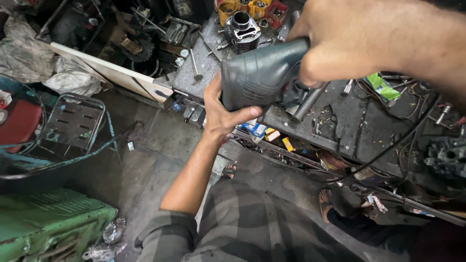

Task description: The person works on a small engine cylinder head clamped in a bench vise. They wipe parts with a cloth, use a power drill, tighten bolts on the head with a wrench, handle and reposition the head, and file a metal component at the end.

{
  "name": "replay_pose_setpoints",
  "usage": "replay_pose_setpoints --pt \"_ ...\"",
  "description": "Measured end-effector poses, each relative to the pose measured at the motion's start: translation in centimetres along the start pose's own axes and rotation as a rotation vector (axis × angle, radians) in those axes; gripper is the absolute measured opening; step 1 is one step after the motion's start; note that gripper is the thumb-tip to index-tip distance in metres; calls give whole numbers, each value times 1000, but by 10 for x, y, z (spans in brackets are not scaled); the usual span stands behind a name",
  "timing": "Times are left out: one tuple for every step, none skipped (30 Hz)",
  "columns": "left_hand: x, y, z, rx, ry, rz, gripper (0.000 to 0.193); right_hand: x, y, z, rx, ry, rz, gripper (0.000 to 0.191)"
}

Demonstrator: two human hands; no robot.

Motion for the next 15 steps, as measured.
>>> replay_pose_setpoints --pt "1 -3 0 6 4 5 82 -1 1 -1 -13 5 1 39" --pt "1 -5 -1 12 7 10 83 -2 2 -2 -26 8 1 39" --pt "4 -7 -1 19 11 18 83 -4 3 -4 -8 1 11 35" --pt "5 -9 0 -1 17 15 83 -8 2 -6 10 -9 22 32" --pt "5 -11 2 -21 23 12 84 -11 0 -6 28 -18 34 28" --pt "7 -12 1 -42 29 7 84 -12 0 -7 22 3 68 28" --pt "9 -13 2 -51 29 2 84 -13 -2 -7 17 25 102 28" --pt "11 -15 2 -59 29 -6 85 -14 -2 -8 14 50 135 29" --pt "13 -16 3 -67 29 -15 85 -15 -3 -9 16 34 118 26" --pt "14 -17 3 -96 36 -20 86 -15 -2 -11 18 17 99 24" --pt "17 -17 4 -126 43 -27 86 -15 -2 -12 21 1 79 22" --pt "18 -18 4 -155 47 -32 87 -14 -2 -12 37 6 84 21" --pt "19 -18 5 -145 48 -30 86 -13 -3 -13 51 8 88 21" --pt "19 -18 6 -134 50 -30 86 -12 -4 -13 60 23 94 23" --pt "19 -18 6 -124 53 -35 86 -11 -5 -12 68 37 100 24"
Point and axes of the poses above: each hand's wrist, its own x-axis away from the middle knuckle, its own z-axis out of the back of the hand, y = z × x, the point moved 3 cm from there along -x, towards the middle knuckle, and after that the axes turned 1 degree about -y, right-handed, at the moved point
